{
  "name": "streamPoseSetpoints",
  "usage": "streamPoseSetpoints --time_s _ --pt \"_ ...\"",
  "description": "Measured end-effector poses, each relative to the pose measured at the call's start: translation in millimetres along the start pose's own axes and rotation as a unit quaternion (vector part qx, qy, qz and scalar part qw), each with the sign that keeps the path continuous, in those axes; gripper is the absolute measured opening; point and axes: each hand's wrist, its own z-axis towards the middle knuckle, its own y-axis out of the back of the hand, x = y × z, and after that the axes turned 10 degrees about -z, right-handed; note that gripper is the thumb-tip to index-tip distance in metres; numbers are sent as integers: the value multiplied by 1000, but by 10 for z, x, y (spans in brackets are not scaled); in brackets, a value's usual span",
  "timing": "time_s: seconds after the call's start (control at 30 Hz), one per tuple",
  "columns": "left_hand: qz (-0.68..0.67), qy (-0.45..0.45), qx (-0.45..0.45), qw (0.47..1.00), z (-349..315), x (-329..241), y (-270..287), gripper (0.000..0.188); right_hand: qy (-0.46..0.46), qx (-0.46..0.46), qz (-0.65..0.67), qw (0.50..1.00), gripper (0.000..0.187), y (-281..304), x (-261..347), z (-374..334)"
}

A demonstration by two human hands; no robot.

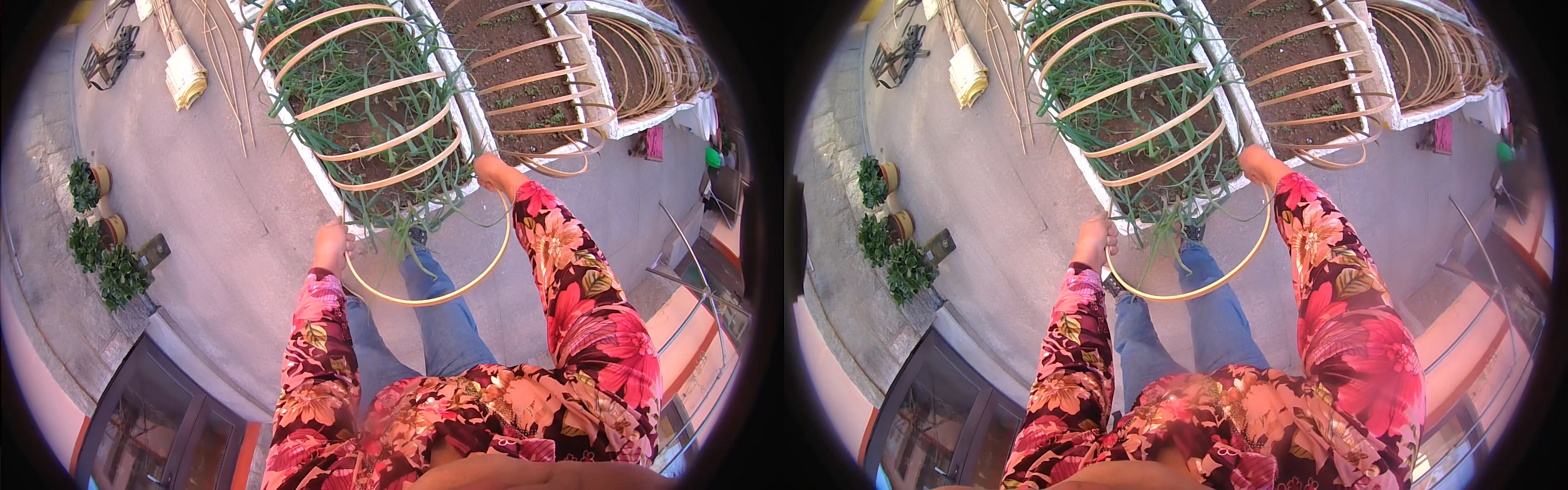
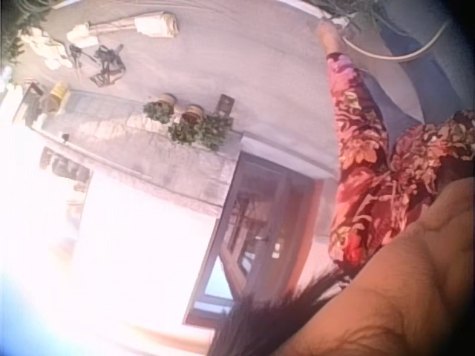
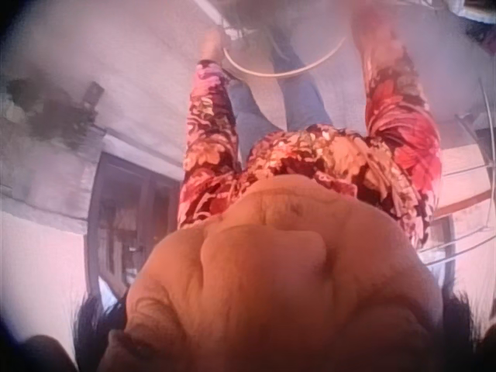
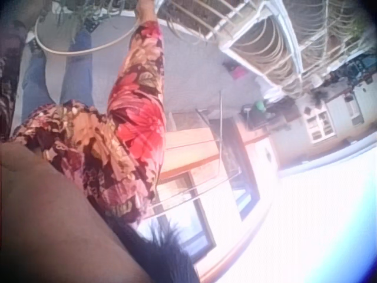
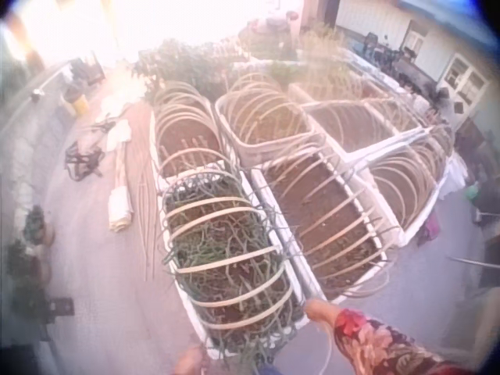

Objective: The person sits on the ground and peels thin bamboo strips from bundled material, then bends each strip into a circular hoop and places it over a raised garden bed. The person repeats this process for multiple hoops across several beds.

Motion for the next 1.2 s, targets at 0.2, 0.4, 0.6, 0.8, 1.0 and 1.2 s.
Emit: streamPoseSetpoints --time_s 0.2,0.4,0.6,0.8,1.0,1.2 --pt "-7 14 -32 999 530 18 -2 11 132 -152 -156 967 9 74 120 221" --pt "-82 -10 12 996 556 10 94 19 -180 0 694 697 28 491 555 -982" --pt "-181 -35 -6 983 -652 296 -142 34 -183 -110 836 505 22 498 1226 -2628" --pt "-204 -130 3 970 -858 441 -370 23 -192 -199 869 411 9 719 1653 -2486" --pt "-148 -150 -17 977 -293 430 -361 18 -280 -239 820 438 13 245 1543 -1557" --pt "-147 -99 -74 981 57 354 -448 12 -283 -162 376 867 19 -184 1080 -711"
